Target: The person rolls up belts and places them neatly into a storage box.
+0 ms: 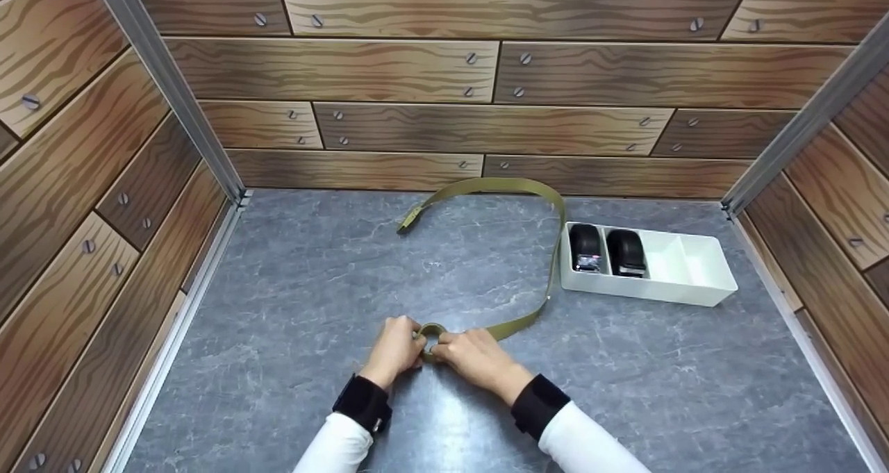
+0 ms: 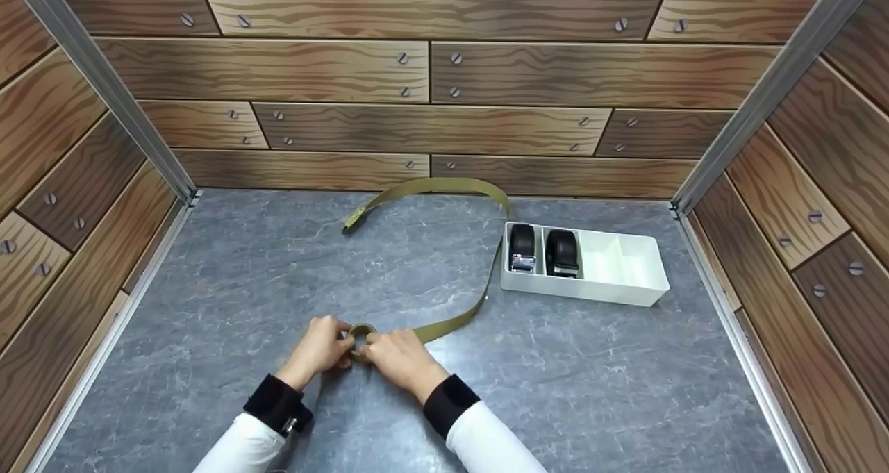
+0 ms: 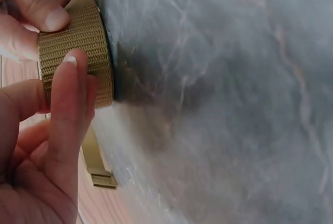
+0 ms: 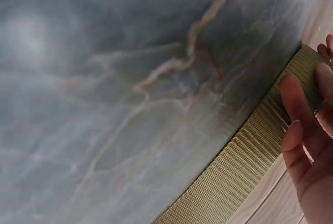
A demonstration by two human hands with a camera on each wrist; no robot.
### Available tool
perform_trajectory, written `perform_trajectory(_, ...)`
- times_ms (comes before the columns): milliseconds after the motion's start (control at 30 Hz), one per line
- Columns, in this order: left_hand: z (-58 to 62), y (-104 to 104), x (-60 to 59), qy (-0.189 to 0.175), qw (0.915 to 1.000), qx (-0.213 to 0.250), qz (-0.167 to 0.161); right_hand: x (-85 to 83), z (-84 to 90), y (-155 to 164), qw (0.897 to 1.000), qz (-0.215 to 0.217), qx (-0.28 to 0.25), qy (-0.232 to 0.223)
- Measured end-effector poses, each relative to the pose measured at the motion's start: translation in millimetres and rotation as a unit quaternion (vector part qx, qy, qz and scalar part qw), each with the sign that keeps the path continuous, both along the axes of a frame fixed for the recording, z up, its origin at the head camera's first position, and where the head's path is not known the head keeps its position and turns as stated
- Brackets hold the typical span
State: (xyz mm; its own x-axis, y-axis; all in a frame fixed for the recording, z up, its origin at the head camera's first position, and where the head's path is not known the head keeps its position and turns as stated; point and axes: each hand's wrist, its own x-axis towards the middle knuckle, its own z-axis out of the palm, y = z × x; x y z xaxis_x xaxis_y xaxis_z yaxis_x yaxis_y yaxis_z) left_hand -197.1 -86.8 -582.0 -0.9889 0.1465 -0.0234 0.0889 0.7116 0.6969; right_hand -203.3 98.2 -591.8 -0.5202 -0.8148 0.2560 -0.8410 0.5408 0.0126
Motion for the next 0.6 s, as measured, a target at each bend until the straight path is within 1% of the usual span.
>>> perform_trajectory(167, 1.3, -2.0, -4.5, -0.005, 0.998, -0.036, -0.051, -3.7, 2.9, 7.7, 0.999, 0.014, -0.004, -0.029)
perform_trajectory(267, 0.8, -1.7, -5.2, 0.004, 0.9965, -0.053, -0.065, -3.9, 3.7, 9.5, 0.998, 0.018, -0.011, -0.051)
perform_trajectory(300, 0.6, -1.0, -4.8, 0.01, 0.9963, -0.057, -0.063, -3.4, 3.6, 9.1, 0.998, 0.02, -0.014, -0.056)
perform_trajectory(367, 0.2, 1.2, -3.2, 0.015, 0.9969, -0.06, -0.048, -1.3, 3.1, 7.2, 0.998, 0.022, -0.021, -0.061)
perform_trajectory(400, -0.3, 2.3, -2.2, 0.022, 0.9972, -0.061, -0.037, -0.3, 2.7, 5.9, 0.998, 0.023, -0.025, -0.061)
perform_trajectory(500, -0.5, 5.0, 0.6, 0.021, 0.9986, -0.048, 0.001, 1.7, 1.1, 2.9, 0.998, 0.025, -0.028, -0.051)
perform_trajectory(533, -0.3, 5.3, 1.2, 0.025, 0.9985, -0.047, 0.006, 1.8, 0.8, 2.8, 0.998, 0.025, -0.027, -0.047)
perform_trajectory(600, 0.2, 5.4, 1.2, 0.033, 0.9981, -0.052, 0.002, 1.2, 0.5, 4.1, 0.999, 0.026, -0.022, -0.042)
